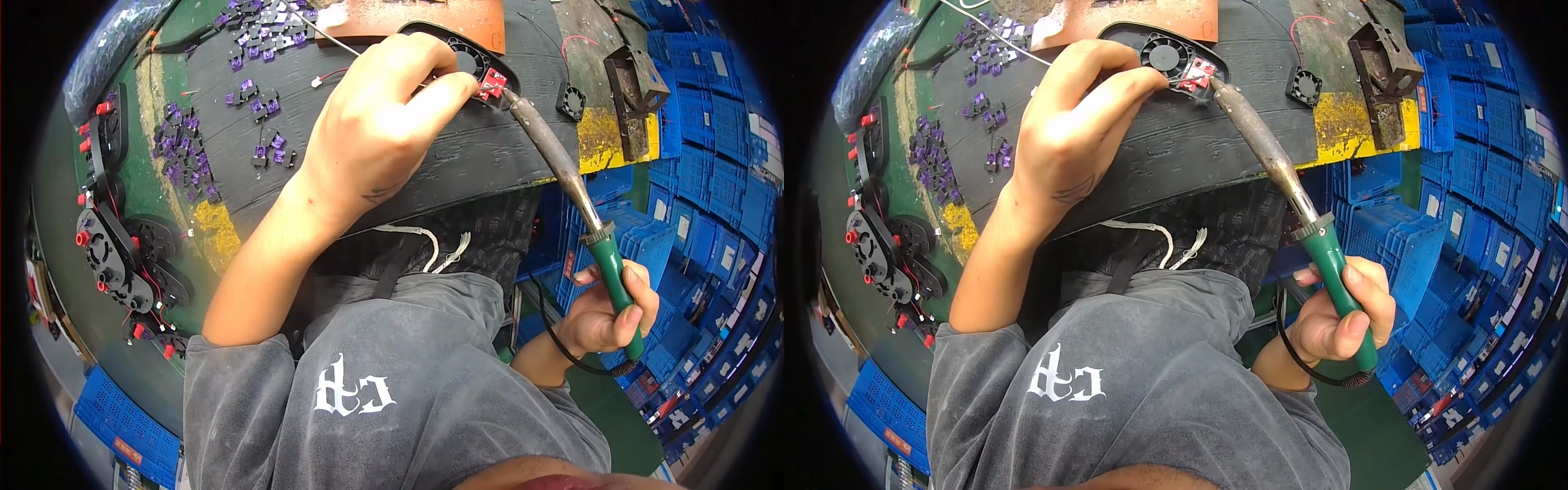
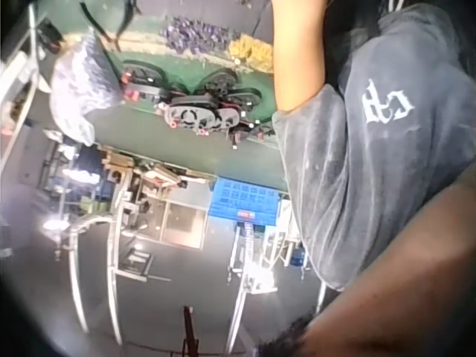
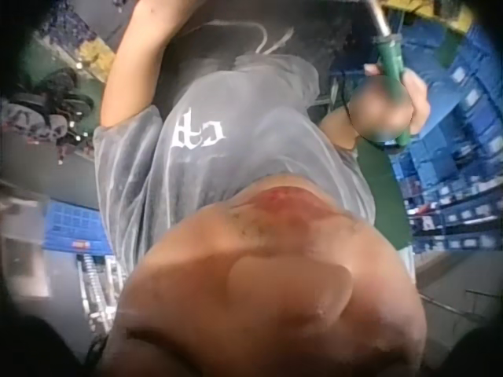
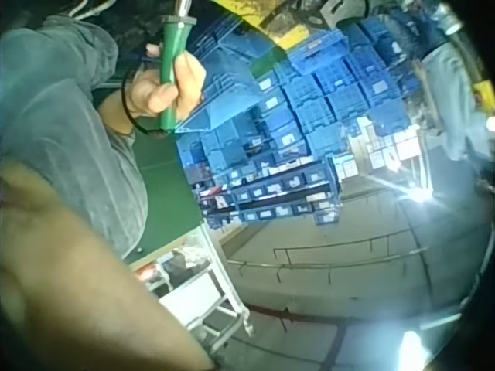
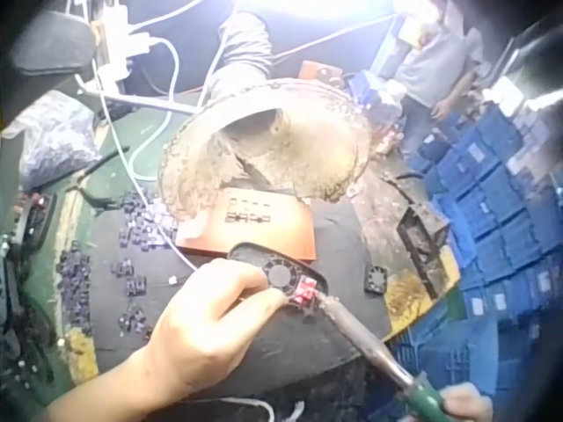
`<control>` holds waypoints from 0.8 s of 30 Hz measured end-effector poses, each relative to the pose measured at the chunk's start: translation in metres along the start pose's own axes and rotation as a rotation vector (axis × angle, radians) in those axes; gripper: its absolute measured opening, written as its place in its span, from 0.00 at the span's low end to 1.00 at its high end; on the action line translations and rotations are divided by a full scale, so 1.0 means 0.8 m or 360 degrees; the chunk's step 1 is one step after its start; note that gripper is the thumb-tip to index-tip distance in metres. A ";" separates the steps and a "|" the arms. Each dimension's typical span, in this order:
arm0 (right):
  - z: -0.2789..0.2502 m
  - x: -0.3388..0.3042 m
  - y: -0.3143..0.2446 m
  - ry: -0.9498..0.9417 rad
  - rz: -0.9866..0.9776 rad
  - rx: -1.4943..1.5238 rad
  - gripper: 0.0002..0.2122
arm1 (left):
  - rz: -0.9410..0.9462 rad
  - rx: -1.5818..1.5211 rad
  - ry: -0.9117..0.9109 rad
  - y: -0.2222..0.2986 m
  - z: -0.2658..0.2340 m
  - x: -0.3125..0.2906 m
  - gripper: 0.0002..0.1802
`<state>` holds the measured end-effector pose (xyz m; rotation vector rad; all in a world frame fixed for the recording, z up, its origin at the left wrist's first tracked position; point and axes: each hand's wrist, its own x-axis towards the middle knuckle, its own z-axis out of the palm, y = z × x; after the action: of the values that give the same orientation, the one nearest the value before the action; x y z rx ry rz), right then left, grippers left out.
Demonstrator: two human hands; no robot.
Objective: Soldering wires to electronic components and cooling fans inside plastic shells on an assembly line.
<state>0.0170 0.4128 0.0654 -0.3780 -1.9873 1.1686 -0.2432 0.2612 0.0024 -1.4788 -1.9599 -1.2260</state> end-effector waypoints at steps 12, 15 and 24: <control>0.006 0.001 0.003 0.0013 -0.0017 0.0059 0.20 | -0.0010 0.0009 -0.0009 0.000 0.000 -0.002 0.10; 0.006 0.000 0.002 0.0032 -0.0007 0.0058 0.20 | -0.0002 0.0015 -0.0012 0.000 0.000 -0.001 0.10; 0.006 0.003 0.005 0.0022 -0.0003 0.0073 0.20 | 0.0003 0.0066 0.0016 -0.003 0.001 -0.002 0.10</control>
<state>0.0117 0.4135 0.0619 -0.3599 -1.9449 1.2055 -0.2443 0.2611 -0.0002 -1.4511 -1.9647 -1.1823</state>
